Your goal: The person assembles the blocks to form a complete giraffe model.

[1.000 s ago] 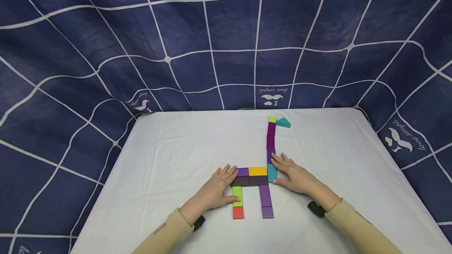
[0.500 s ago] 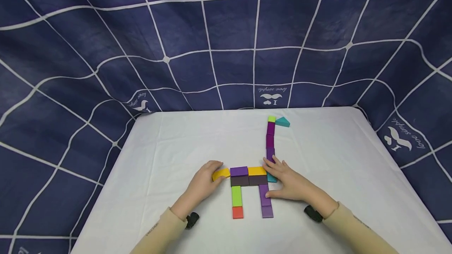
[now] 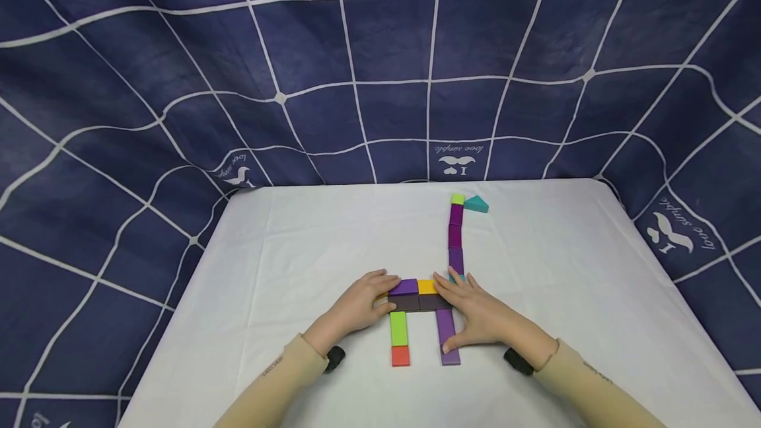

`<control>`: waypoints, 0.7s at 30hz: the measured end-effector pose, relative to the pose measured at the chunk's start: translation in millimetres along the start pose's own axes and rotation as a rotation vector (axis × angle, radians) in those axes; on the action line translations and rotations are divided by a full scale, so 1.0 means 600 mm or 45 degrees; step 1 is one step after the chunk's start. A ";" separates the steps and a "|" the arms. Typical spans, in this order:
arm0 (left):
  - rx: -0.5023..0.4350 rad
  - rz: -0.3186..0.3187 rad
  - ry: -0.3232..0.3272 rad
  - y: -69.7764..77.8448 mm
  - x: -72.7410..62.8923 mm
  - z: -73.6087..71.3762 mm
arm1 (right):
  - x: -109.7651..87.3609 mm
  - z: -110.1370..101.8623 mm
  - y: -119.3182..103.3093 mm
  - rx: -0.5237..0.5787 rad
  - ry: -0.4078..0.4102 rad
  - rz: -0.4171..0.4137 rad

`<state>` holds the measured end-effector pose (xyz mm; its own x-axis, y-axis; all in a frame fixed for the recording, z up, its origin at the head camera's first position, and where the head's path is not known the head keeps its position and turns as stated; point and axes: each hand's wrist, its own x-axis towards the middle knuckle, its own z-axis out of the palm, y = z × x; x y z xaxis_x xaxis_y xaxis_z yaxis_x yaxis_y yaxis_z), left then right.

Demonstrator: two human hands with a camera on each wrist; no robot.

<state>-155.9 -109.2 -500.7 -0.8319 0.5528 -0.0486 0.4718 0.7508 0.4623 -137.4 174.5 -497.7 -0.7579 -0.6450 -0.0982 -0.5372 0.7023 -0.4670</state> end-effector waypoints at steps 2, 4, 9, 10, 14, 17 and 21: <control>0.008 -0.004 0.007 0.001 0.000 0.002 | -0.001 0.001 0.001 -0.009 0.002 -0.011; 0.007 -0.010 0.020 0.001 0.001 0.003 | -0.002 0.002 0.003 -0.021 0.016 -0.026; -0.014 -0.016 0.021 0.004 -0.002 0.001 | -0.002 0.005 0.005 -0.028 0.021 -0.033; -0.016 -0.015 0.022 0.005 -0.003 0.001 | -0.002 0.005 0.005 -0.028 0.017 -0.030; -0.015 -0.014 0.028 0.007 -0.003 0.001 | -0.002 0.006 0.004 -0.036 0.020 -0.030; -0.013 -0.019 0.028 0.008 -0.004 0.003 | -0.002 0.005 0.003 -0.041 0.015 -0.028; -0.016 -0.031 0.022 0.010 -0.004 0.003 | -0.003 0.004 0.002 -0.043 0.006 -0.025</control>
<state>-150.6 -105.0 -499.2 -0.8481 0.5280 -0.0446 0.4478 0.7593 0.4722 -135.9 175.9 -500.4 -0.7487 -0.6574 -0.0851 -0.5643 0.6994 -0.4386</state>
